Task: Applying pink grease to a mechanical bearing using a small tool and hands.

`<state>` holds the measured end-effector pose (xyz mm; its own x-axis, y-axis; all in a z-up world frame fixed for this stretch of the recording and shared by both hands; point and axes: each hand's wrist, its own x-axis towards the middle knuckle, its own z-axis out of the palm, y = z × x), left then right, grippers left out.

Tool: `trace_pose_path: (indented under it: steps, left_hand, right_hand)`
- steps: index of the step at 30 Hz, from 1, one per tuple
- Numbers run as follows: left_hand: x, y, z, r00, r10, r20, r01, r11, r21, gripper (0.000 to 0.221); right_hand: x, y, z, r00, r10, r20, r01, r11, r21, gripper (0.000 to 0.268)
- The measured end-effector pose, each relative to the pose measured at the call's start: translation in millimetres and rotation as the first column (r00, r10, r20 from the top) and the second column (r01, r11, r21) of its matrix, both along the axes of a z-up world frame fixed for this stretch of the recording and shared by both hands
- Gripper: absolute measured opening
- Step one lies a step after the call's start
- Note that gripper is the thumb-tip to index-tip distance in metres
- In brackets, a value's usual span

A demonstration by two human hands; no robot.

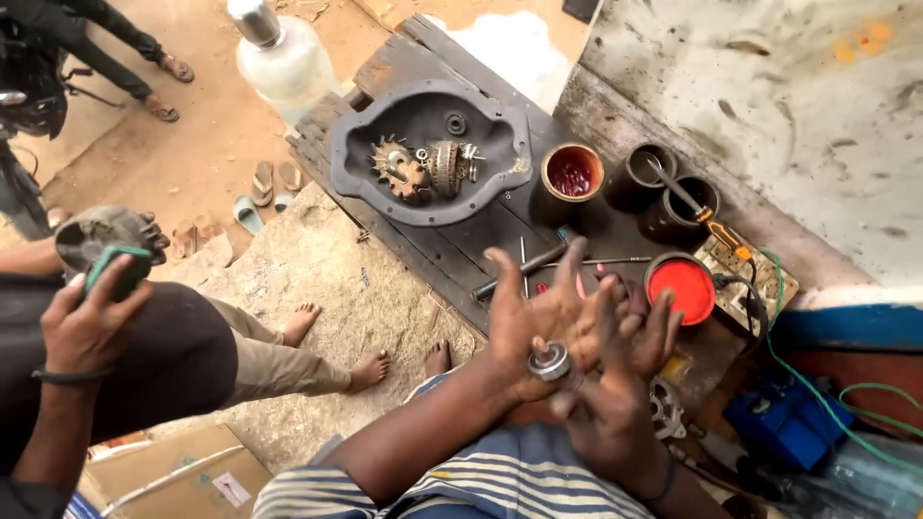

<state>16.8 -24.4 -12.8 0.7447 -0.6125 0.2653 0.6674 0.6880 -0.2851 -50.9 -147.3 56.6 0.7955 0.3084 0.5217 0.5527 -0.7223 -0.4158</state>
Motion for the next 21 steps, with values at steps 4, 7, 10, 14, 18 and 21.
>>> trace_pose_path:
  steps: [4, 7, 10, 14, 18, 21]
  left_hand:
    - [-3.4, 0.8, 28.5, 0.992, -0.025, -0.122, 0.075, 0.898, 0.433, 0.121]
    - [5.5, -5.9, 1.6, 0.995, -0.066, -0.081, 0.089, 0.943, 0.320, 0.119]
    - [-3.2, -11.6, -22.0, 0.994, -0.052, 0.095, 0.056, 0.998, -0.036, 0.112]
    - [4.3, -7.2, 39.1, 0.994, -0.061, 0.087, 0.070, 0.992, -0.104, 0.114]
    - [1.0, -5.6, 73.5, 0.989, -0.036, 0.144, -0.035, 0.886, 0.462, 0.120]
    - [-2.5, -4.9, 77.3, 0.985, -0.014, 0.170, -0.060, 0.903, 0.425, 0.120]
  right_hand:
    - [-7.5, -1.8, -0.8, 0.994, 0.029, -0.104, -0.028, 0.999, 0.019, 0.037]
    - [-5.9, 9.4, 7.5, 0.997, 0.046, -0.057, -0.045, 0.999, 0.012, 0.036]
    - [-16.5, 10.5, 4.1, 0.994, 0.092, -0.060, -0.092, 0.996, -0.006, 0.034]
    - [-21.1, 8.7, 0.2, 0.990, 0.131, -0.050, -0.132, 0.991, -0.006, 0.036]
    - [-28.9, -6.1, -24.4, 0.980, 0.181, -0.083, -0.173, 0.981, 0.088, 0.038]
    - [-29.8, -10.2, -30.0, 0.965, 0.214, -0.149, -0.190, 0.968, 0.161, 0.040]
